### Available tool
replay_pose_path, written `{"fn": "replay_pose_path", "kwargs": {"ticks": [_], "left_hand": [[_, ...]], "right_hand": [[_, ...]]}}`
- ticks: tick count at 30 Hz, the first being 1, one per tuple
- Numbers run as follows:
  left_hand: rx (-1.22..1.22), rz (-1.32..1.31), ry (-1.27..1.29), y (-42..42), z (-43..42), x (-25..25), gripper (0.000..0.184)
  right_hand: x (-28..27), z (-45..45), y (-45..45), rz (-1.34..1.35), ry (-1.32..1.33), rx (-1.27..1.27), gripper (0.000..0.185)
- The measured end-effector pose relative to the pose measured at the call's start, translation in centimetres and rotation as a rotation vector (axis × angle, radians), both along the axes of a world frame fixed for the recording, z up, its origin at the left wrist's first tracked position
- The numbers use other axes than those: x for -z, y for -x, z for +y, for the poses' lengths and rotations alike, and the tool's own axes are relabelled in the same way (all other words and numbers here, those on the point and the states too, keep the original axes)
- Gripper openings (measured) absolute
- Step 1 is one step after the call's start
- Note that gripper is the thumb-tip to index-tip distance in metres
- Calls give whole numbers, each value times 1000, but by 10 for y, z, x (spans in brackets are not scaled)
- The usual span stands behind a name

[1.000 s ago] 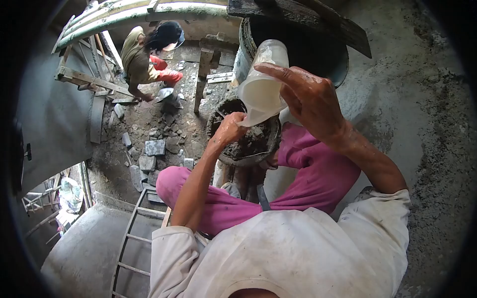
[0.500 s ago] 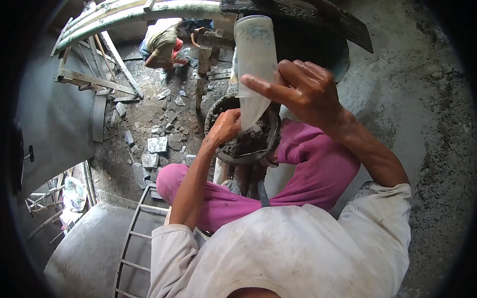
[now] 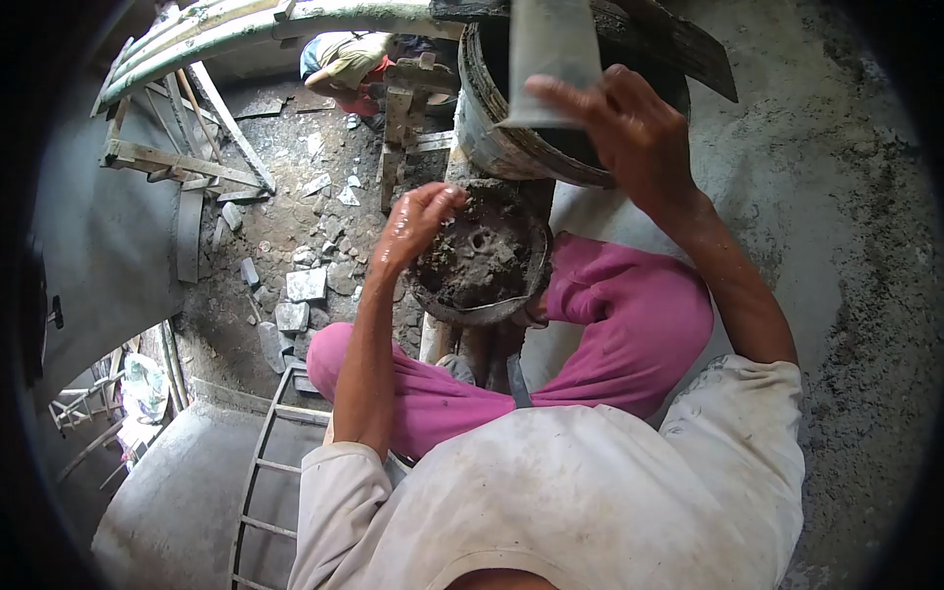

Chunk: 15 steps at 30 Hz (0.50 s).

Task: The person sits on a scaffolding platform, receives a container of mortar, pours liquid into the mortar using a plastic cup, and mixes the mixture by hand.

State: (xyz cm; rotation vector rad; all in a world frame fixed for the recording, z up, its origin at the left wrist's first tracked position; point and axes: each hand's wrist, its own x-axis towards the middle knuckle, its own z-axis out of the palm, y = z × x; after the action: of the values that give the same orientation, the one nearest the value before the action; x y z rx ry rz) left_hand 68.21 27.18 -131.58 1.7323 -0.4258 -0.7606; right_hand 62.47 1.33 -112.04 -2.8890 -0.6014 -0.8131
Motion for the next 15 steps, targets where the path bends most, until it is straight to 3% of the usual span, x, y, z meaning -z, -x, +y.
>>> {"fn": "replay_pose_path", "kwargs": {"ticks": [2, 6, 9, 11, 13, 15], "left_hand": [[-60, -52, -40, -12, 8, -5, 29], [-187, -205, -122, -17, 33, -29, 23], [-107, -384, -157, -15, 52, -27, 23], [159, -392, -170, -13, 63, -36, 26], [172, -305, -251, -14, 69, -44, 35], [29, -205, -321, -14, 72, -49, 42]], "right_hand": [[9, -13, 5, 217, -223, 298, 50], [35, -47, 4, 441, -374, 501, 48], [51, -55, -13, 523, -325, 570, 43], [59, -53, -26, 678, -129, 730, 39], [74, -59, -29, 661, -2, 653, 38], [107, -87, -27, 647, 128, 580, 37]]}}
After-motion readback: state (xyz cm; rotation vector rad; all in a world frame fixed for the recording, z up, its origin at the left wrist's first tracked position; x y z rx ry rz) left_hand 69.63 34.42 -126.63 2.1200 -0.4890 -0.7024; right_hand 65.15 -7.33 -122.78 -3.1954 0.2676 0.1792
